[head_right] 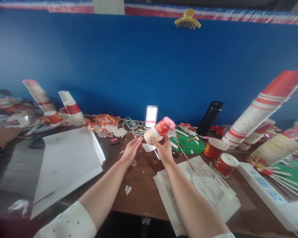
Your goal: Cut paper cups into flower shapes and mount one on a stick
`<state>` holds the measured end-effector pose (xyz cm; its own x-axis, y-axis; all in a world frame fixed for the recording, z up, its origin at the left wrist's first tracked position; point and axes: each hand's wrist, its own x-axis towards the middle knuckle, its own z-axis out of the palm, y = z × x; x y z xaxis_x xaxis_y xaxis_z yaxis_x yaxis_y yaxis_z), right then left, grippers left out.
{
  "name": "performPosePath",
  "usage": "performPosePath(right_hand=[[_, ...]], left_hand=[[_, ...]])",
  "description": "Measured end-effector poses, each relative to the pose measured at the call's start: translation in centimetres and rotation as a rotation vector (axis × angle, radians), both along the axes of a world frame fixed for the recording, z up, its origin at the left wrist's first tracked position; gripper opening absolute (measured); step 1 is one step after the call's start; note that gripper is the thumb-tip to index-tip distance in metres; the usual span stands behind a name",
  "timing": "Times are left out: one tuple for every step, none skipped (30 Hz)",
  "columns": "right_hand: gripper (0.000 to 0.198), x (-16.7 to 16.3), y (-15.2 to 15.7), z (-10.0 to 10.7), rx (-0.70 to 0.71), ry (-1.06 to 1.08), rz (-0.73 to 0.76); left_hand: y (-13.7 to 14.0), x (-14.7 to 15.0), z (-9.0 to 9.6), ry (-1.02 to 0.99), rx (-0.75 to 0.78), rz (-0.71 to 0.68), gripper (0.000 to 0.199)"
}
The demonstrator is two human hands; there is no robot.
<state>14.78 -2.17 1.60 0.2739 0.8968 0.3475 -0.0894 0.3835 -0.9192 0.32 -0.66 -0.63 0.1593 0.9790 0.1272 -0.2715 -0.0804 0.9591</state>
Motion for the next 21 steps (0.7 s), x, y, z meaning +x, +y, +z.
performPosePath(right_hand=[[0.053, -0.3, -0.2, -0.1, 0.005, -0.039, 0.007], [0.053, -0.7, -0.4, -0.2, 0.017, -0.081, 0.026], [0.053, -1.0, -0.6, -0.3, 0.034, -0.123, 0.049], [0.051, -1.4, -0.8, -0.5, 0.051, -0.167, 0.071], [0.049, -1.8, -1.0, -0.6, 0.062, -0.21, 0.092], [0.048, -2.0, -1.2, -0.7, 0.064, -0.251, 0.107], [0.048, -2.3, -1.4, -0.8, 0.06, -0.284, 0.106], [0.051, -2.4, -1.5, -0.8, 0.058, -0.304, 0.091], [0.055, -2.4, -1.5, -0.8, 0.063, -0.305, 0.068], [0.06, -2.4, -1.5, -0.8, 0.077, -0.29, 0.042], [0.066, -2.3, -1.5, -0.7, 0.1, -0.265, 0.013], [0.07, -2.1, -1.4, -0.5, 0.126, -0.237, -0.022], [0.072, -1.8, -1.4, -0.4, 0.152, -0.217, -0.062], [0.071, -1.5, -1.3, -0.2, 0.177, -0.21, -0.115], [0.069, -1.2, -1.2, -0.1, 0.203, -0.222, -0.183], [0.067, -0.9, -1.2, 0.0, 0.23, -0.252, -0.259], [0.064, -0.5, -1.1, 0.1, 0.26, -0.297, -0.333], [0.06, -0.3, -1.1, 0.2, 0.289, -0.353, -0.397], [0.057, 0.0, -1.1, 0.2, 0.312, -0.414, -0.447], [0.053, 0.2, -1.0, 0.2, 0.33, -0.475, -0.488], [0.048, 0.4, -1.0, 0.2, 0.345, -0.534, -0.521]], left_hand=[[-0.1, 0.2, 0.0, -0.1, -0.053, -0.057, 0.042], [-0.2, 0.3, 0.0, -0.194, -0.094, -0.118, 0.042], [-0.2, 0.4, 0.1, -0.278, -0.121, -0.178, 0.042], [-0.3, 0.4, 0.2, -0.351, -0.134, -0.227, 0.041], [-0.3, 0.3, 0.4, -0.413, -0.141, -0.257, 0.041], [-0.3, 0.1, 0.6, -0.464, -0.144, -0.27, 0.042], [-0.3, -0.1, 0.8, -0.502, -0.147, -0.266, 0.042], [-0.2, -0.3, 1.0, -0.531, -0.149, -0.25, 0.042], [-0.1, -0.5, 1.1, -0.552, -0.148, -0.233, 0.042], [0.0, -0.7, 1.2, -0.569, -0.144, -0.219, 0.042], [0.1, -0.8, 1.3, -0.583, -0.136, -0.208, 0.042], [0.2, -0.8, 1.3, -0.595, -0.127, -0.2, 0.042], [0.3, -0.9, 1.3, -0.602, -0.116, -0.195, 0.042], [0.4, -0.8, 1.3, -0.6, -0.107, -0.192, 0.041], [0.4, -0.8, 1.2, -0.589, -0.098, -0.185, 0.04], [0.5, -0.7, 1.2, -0.574, -0.089, -0.178, 0.039], [0.5, -0.7, 1.1, -0.556, -0.078, -0.172, 0.039], [0.5, -0.6, 1.1, -0.539, -0.067, -0.165, 0.039], [0.5, -0.6, 1.1, -0.524, -0.06, -0.158, 0.04], [0.4, -0.5, 1.1, -0.511, -0.055, -0.149, 0.041], [0.4, -0.5, 1.2, -0.498, -0.053, -0.143, 0.044]])
